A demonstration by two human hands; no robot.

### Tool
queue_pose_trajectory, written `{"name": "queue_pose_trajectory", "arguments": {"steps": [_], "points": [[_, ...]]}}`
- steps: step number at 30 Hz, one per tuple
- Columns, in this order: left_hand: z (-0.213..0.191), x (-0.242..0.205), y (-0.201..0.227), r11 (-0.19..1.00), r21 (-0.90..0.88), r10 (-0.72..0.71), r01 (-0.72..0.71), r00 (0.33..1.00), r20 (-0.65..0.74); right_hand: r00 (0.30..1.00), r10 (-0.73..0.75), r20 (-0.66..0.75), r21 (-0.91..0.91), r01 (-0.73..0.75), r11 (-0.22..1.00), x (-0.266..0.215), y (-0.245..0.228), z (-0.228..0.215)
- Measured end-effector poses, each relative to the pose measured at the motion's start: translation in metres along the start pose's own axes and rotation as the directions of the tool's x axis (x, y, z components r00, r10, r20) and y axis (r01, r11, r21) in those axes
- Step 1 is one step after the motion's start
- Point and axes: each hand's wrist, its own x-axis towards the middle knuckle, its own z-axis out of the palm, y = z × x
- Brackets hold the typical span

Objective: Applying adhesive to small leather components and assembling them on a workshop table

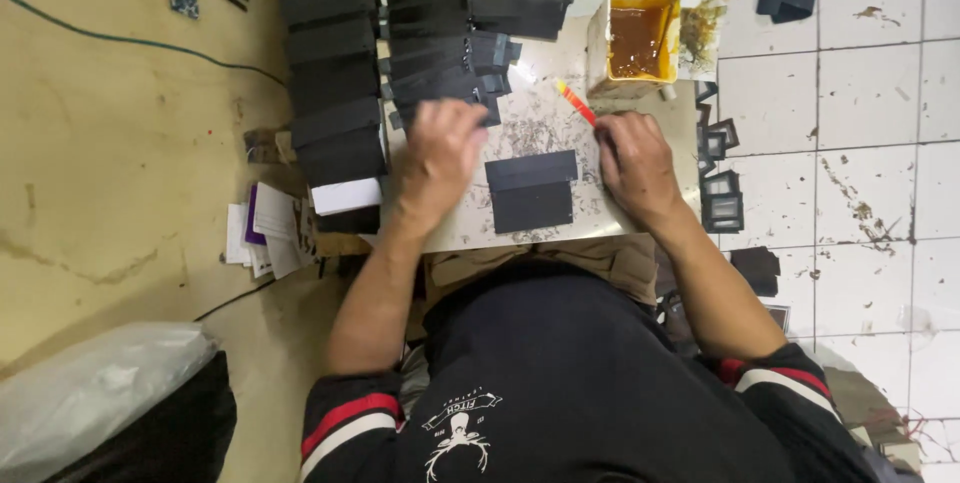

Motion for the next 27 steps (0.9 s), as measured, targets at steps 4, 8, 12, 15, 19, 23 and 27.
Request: {"name": "queue_pose_trajectory", "arguments": {"steps": [4,8,12,15,19,23,27], "points": [[0.006,0.012,-0.058,0.982,0.173,-0.063,0.068,0.997,-0.039,1.0,-0.002,0.025,0.042,0.001,0.999,-0.001,-0.001,-0.015],[0.008,0.023,-0.069,0.964,0.237,-0.139,0.123,0.989,0.052,0.999,0.016,0.039,0.02,-0.017,1.0,-0.004,-0.005,-0.036],[0.019,0.029,-0.082,0.971,0.201,-0.161,0.132,0.978,0.135,0.999,0.027,0.032,0.026,-0.028,0.999,-0.007,-0.006,-0.046],[0.018,0.03,-0.087,0.973,0.211,-0.126,0.091,0.979,0.158,1.0,0.019,0.005,0.038,-0.02,0.999,-0.006,-0.013,-0.051],[0.015,0.03,-0.087,0.981,0.183,-0.092,0.062,0.983,0.161,0.999,-0.002,-0.05,0.065,0.006,0.998,-0.007,-0.005,-0.048],[-0.022,0.025,-0.057,0.995,0.083,0.034,-0.049,0.984,0.174,0.997,-0.02,-0.079,0.096,0.027,0.995,-0.013,0.002,-0.041],[-0.085,0.033,0.025,0.968,-0.22,0.157,-0.12,0.975,0.158,0.991,0.032,-0.127,0.25,0.001,0.968,-0.018,0.005,-0.05]]}}
